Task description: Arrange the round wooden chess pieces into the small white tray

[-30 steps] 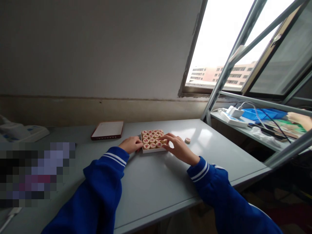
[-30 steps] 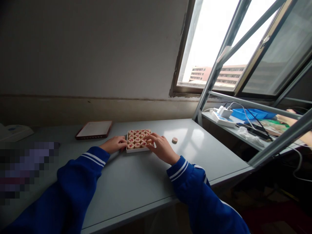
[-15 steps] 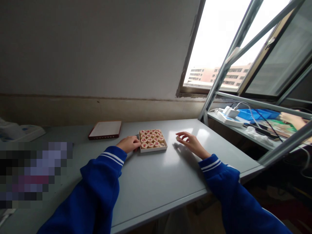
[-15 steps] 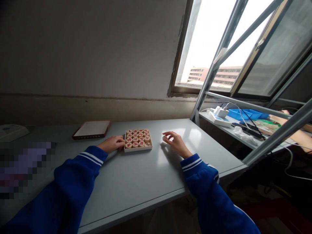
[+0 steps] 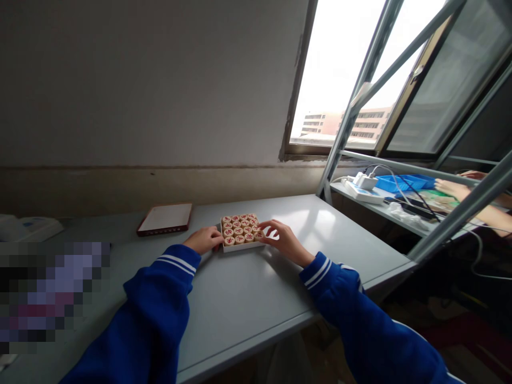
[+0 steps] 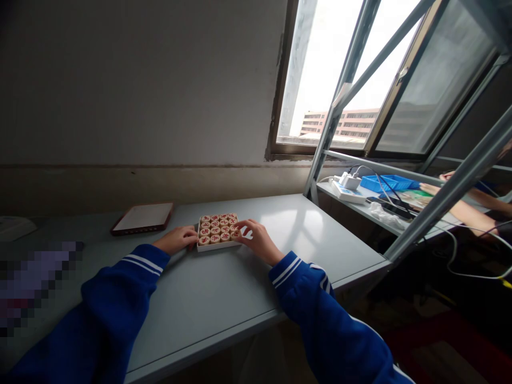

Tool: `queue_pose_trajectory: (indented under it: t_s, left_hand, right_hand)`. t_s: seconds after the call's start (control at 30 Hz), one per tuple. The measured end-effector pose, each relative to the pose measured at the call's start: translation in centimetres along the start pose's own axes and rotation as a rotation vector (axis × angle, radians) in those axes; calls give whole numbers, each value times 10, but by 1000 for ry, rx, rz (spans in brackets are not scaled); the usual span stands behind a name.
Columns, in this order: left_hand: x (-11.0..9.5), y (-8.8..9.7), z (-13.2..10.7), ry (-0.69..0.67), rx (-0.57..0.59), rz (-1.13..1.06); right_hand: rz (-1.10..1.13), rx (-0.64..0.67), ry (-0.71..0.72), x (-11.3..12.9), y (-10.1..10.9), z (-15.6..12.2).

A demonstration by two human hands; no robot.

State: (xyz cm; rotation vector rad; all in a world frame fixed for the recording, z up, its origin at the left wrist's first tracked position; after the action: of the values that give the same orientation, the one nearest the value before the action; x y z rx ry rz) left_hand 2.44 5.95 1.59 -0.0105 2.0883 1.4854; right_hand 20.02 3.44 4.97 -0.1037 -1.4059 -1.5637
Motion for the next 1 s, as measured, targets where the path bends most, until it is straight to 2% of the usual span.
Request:
queue_pose_trajectory:
  t_s: [0.17,0.23,0.27,0.37,0.4,0.43,0.53,0.6,0.67,0.73,0.83,0.87,0.93,1.0]
  left_hand:
    - [-2,2,0,-31,20,-27]
    - [1,11,-3,-32,-24,-33]
    - [6,21,-7,-7,-107,-16]
    - [32,59,-33,163,-506,145]
    - [42,66,-43,229,-588,212]
    - [52,68,-48,283,-602,265]
    - [78,58,-48,365,-442,300]
    - [80,57,-50,379,-413,280]
    - [65,66,-55,348,-495,232]
    - [36,80,-65,236,-647,106]
    - [-11,97,-87,-50,-896,-310]
    - [-22,98,-91,-141,-932,-493]
    - [-40,90,-86,-251,-899,-808]
    - [-53,75,-68,-295,-774,-1014]
  right_hand:
    - [-8,-18,-3,1,4,-1]
    - [-28,-29,-16,1,6,-2]
    - [-40,-33,-24,2,7,-3]
    - [-77,-27,-35,2,7,-5]
    - [-91,-22,-34,2,7,-5]
    - [-106,-16,-32,1,6,-5]
    - [-162,-17,-26,0,4,-6]
    - [-211,-46,-11,2,7,-7]
    - [-260,-106,14,7,14,-8]
    - [-264,-190,44,13,24,-11]
    - [-93,-289,61,16,37,-14]
    - [6,-299,68,17,38,-13]
    - [232,-277,99,20,33,-11]
    - [454,-211,132,26,23,-7]
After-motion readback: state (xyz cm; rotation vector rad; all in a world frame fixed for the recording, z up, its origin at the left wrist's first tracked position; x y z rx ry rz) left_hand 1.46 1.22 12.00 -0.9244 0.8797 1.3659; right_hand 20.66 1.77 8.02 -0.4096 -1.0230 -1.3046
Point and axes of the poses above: each hand's wrist, its own z-axis towards the middle knuckle, its own y-axis out of the back of the hand, x = y × z, the point moved 9 cm from there along z, towards the middle knuckle, and after that the axes turned 11 degrees about x, right-handed, at the moved point
